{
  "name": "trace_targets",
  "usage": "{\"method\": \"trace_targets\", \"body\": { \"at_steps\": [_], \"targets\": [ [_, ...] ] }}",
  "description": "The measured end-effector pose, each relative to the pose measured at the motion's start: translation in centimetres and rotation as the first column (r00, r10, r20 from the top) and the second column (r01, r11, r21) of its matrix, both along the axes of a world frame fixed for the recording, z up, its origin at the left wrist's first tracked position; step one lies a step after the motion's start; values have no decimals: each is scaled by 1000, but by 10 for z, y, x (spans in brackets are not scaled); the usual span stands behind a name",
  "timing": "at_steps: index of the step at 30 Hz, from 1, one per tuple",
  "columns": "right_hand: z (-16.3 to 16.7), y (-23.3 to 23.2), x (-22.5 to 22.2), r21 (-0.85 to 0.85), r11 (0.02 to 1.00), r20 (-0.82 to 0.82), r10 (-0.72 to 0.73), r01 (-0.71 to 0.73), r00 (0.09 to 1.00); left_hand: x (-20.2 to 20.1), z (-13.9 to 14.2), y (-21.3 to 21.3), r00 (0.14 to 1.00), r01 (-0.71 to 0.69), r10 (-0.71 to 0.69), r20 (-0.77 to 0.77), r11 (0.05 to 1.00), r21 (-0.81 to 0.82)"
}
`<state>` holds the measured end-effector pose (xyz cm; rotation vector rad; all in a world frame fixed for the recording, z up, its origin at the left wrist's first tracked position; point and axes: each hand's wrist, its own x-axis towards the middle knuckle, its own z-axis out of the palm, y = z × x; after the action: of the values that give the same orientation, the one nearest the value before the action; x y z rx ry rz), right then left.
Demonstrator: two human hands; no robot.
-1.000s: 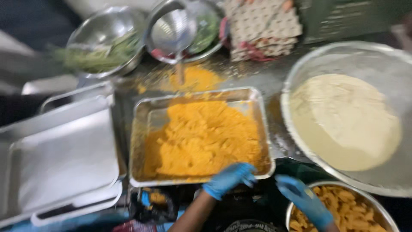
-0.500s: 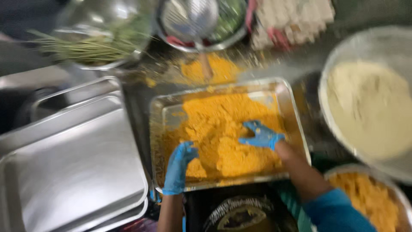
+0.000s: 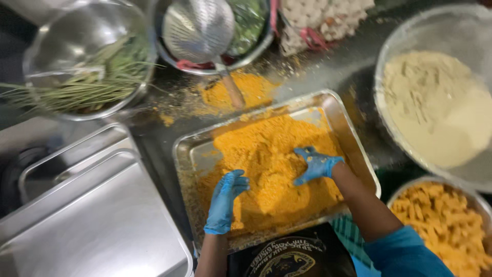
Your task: The person, wearing blue gloves, coats pieces of food in an orange crumb powder spread in a metal tray, turning and pressing the pieces by hand to cover them, and occasionally moves coated pieces aside. A bowl of batter and a bowl of already coated pieces sit beside the tray on the work table.
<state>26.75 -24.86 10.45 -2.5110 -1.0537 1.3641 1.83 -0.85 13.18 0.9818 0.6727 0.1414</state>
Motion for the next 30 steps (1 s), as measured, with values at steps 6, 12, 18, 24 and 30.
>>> {"method": "trace_targets", "body": {
  "at_steps": [6,12,18,24,30],
  "targets": [
    [5,-5,7,-10,1000,-110,-11,10,994,7,13,-5,996,-89,89,11,996,-2],
    [-8,-24,-6,243,907,-373,-241,345,896,0,-8,-20,975,-210,211,72,977,-27],
    [-3,-28,-1,218,816,-489,-383,535,784,12,-39,-37,988,-113,116,99,993,-34],
    [48,-8,-1,359,797,-455,-305,486,837,51,-56,-56,996,32,-49,-69,972,-234],
    [76,50,-12,551,820,-428,114,158,897,96,-51,-64,991,119,-131,19,817,-564]
  ]
}}
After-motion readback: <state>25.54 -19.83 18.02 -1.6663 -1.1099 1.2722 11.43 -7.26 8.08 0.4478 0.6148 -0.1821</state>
